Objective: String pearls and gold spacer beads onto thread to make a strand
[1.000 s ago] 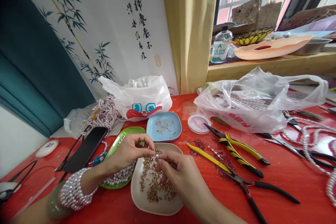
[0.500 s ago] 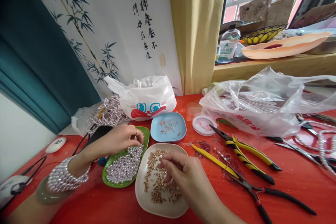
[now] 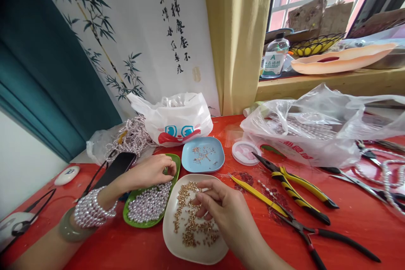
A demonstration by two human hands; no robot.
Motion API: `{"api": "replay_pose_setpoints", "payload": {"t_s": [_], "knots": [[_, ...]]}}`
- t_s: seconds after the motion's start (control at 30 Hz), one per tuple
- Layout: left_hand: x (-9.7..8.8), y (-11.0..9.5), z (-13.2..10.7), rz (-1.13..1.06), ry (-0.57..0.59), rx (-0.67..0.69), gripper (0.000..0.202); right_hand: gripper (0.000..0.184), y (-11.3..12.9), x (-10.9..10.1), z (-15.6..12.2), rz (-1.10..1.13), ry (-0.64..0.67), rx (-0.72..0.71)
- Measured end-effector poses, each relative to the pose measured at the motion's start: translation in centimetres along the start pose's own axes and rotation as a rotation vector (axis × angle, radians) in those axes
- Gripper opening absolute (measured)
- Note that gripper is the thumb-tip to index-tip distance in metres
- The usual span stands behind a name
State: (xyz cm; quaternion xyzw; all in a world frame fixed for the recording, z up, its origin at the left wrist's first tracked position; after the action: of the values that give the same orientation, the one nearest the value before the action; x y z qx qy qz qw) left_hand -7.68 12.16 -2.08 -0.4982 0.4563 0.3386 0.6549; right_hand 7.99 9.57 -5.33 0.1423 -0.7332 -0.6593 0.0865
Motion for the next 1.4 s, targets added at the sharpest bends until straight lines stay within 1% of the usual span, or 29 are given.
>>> {"api": "replay_pose_setpoints", "payload": {"t_s": [0.07, 0.1, 0.17, 0.2, 0.27, 0.3, 0.37, 0.43, 0.53, 0.67, 0.8, 0.9, 1.07, 1.23, 1.4], "knots": [[-0.6, -0.1, 0.1, -0.059, -0.044, -0.046, 0.009, 0.015, 0.1, 0.0, 0.0, 0.01, 0.0, 0.008], [-0.9, -0.3, 0.1, -0.126, -0.072, -0.075, 0.007, 0.014, 0.1, 0.0, 0.0, 0.016, -0.001, 0.011], [-1.1, -0.9, 0.0, -0.362, -0.1, -0.136, 0.005, 0.013, 0.2, 0.1, -0.1, 0.021, 0.0, 0.017], [-0.8, -1.4, -0.1, -0.524, -0.089, -0.163, 0.006, 0.013, 0.2, 0.1, -0.1, 0.018, 0.002, 0.019], [0.2, -2.4, -0.3, -0.847, -0.023, -0.23, 0.014, 0.012, 0.3, 0.1, -0.2, 0.006, 0.008, 0.015], [0.8, -2.9, -0.4, -0.968, 0.008, -0.263, 0.016, 0.011, 0.3, 0.1, -0.3, -0.001, 0.012, 0.01], [1.9, -3.5, -0.6, -1.124, 0.061, -0.32, 0.018, 0.011, 0.4, 0.2, -0.4, -0.02, 0.02, -0.005], [2.8, -3.8, -0.7, -1.203, 0.091, -0.357, 0.018, 0.011, 0.6, 0.2, -0.5, -0.034, 0.029, -0.018], [3.4, -3.7, -0.7, -1.275, 0.094, -0.4, 0.018, 0.011, 0.6, 0.2, -0.5, -0.034, 0.028, -0.015], [3.6, -3.4, -0.7, -1.339, 0.062, -0.443, 0.021, 0.013, 0.4, 0.2, -0.4, -0.05, 0.011, -0.001], [3.7, -3.4, -0.8, -1.382, 0.062, -0.448, 0.023, 0.016, 0.1, 0.1, -0.3, -0.068, 0.012, 0.0], [3.8, -3.4, -0.8, -1.388, 0.061, -0.441, 0.024, 0.019, 0.2, 0.1, -0.3, -0.063, 0.011, -0.01], [3.9, -3.3, -0.8, -1.393, 0.053, -0.449, 0.024, 0.018, -0.1, 0.1, -0.3, -0.027, 0.001, 0.032], [4.0, -3.4, -0.8, -1.399, 0.064, -0.462, 0.023, 0.019, 0.0, 0.2, -0.3, -0.037, 0.0, 0.03], [3.8, -3.4, -0.7, -1.373, 0.047, -0.449, 0.023, 0.019, 0.2, 0.1, -0.4, -0.058, 0.003, 0.014]]}}
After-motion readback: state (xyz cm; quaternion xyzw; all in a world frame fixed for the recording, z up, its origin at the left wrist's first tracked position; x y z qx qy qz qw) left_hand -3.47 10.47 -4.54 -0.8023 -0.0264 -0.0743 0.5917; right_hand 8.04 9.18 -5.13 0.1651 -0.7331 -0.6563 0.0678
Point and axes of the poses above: each hand's wrist, its own z-axis towards the middle knuckle, its own x-axis out of the palm, y = z × x, the point moved 9 cm from there along z, towards the middle knuckle, and after that the axes turned 9 degrees about -y, right-handed, at the moved point
